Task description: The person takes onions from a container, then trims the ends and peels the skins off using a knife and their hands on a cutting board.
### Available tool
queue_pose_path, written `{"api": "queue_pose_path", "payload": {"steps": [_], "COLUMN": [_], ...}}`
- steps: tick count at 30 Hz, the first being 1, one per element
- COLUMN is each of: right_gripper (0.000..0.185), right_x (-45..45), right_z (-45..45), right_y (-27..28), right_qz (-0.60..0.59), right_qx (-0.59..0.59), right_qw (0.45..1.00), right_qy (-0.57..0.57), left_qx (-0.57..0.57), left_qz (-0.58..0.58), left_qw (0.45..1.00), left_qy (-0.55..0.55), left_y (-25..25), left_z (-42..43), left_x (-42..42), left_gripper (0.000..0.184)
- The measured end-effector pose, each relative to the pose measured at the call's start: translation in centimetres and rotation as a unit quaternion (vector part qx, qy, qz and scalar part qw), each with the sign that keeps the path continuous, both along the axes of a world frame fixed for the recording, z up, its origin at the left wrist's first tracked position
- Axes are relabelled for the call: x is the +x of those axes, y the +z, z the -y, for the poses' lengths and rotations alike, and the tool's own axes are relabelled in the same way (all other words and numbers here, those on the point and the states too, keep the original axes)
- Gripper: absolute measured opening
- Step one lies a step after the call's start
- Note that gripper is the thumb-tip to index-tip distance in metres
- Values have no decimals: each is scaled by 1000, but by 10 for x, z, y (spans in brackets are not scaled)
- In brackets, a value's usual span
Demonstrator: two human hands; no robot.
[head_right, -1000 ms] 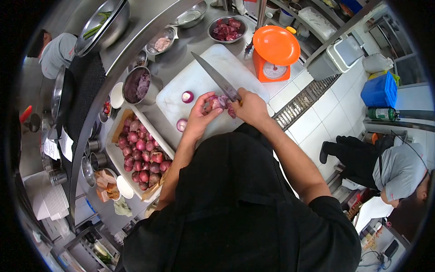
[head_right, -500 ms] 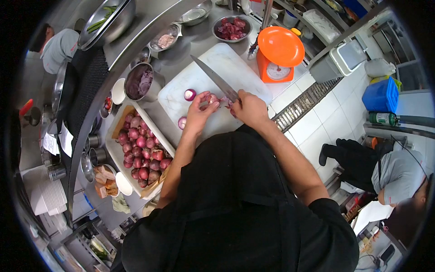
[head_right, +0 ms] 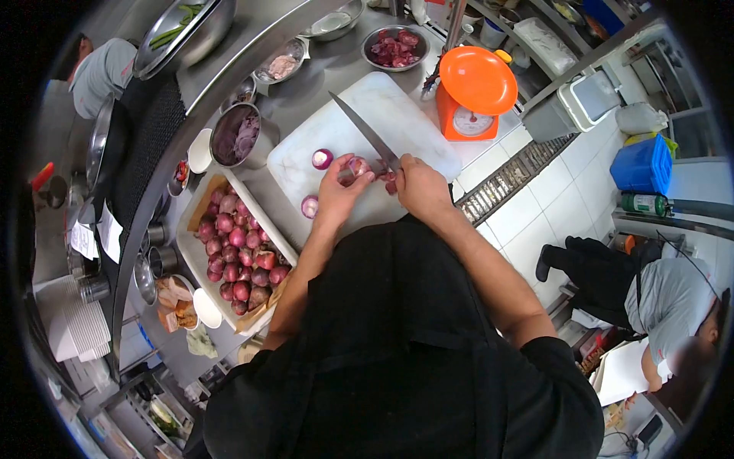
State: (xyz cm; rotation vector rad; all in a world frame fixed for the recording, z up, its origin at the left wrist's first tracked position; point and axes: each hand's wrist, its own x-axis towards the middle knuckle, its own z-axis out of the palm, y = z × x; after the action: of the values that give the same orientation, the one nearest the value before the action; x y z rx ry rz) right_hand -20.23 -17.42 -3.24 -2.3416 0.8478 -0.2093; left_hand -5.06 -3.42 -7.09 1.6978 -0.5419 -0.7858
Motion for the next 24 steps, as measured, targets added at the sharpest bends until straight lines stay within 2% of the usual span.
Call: {"api": "queue_pose_path", "payload": {"steps": [3, 5, 10, 13, 16, 22, 24], "right_gripper": [22, 24, 38, 48, 44, 47, 54], "right_x": [-1, 1, -2, -2, -3, 0, 0], "right_z": [4, 2, 1, 3, 3, -3, -3], "right_y": [-4, 4, 53, 97, 104, 115, 121], "right_qz": [6, 14, 84, 53, 58, 75, 55], "right_qx": [-16, 12, 97, 147, 178, 134, 153], "right_qw": [1000, 1000, 991, 988, 982, 987, 985], "right_qy": [-11, -18, -29, -7, 27, 52, 60], "left_qx": [-71, -121, -244, -281, -295, -297, -298], "left_qz": [-27, -75, -274, -312, -302, -301, -291], "left_qw": [997, 989, 923, 891, 886, 892, 894], "left_qy": [-17, -42, -118, -176, -191, -161, -167], "left_y": [7, 9, 39, 51, 50, 56, 59], "left_z": [1, -2, -12, -18, -24, -34, -38], "left_x": [0, 2, 4, 6, 6, 8, 8], "left_gripper": [61, 61, 68, 69, 72, 78, 78]}}
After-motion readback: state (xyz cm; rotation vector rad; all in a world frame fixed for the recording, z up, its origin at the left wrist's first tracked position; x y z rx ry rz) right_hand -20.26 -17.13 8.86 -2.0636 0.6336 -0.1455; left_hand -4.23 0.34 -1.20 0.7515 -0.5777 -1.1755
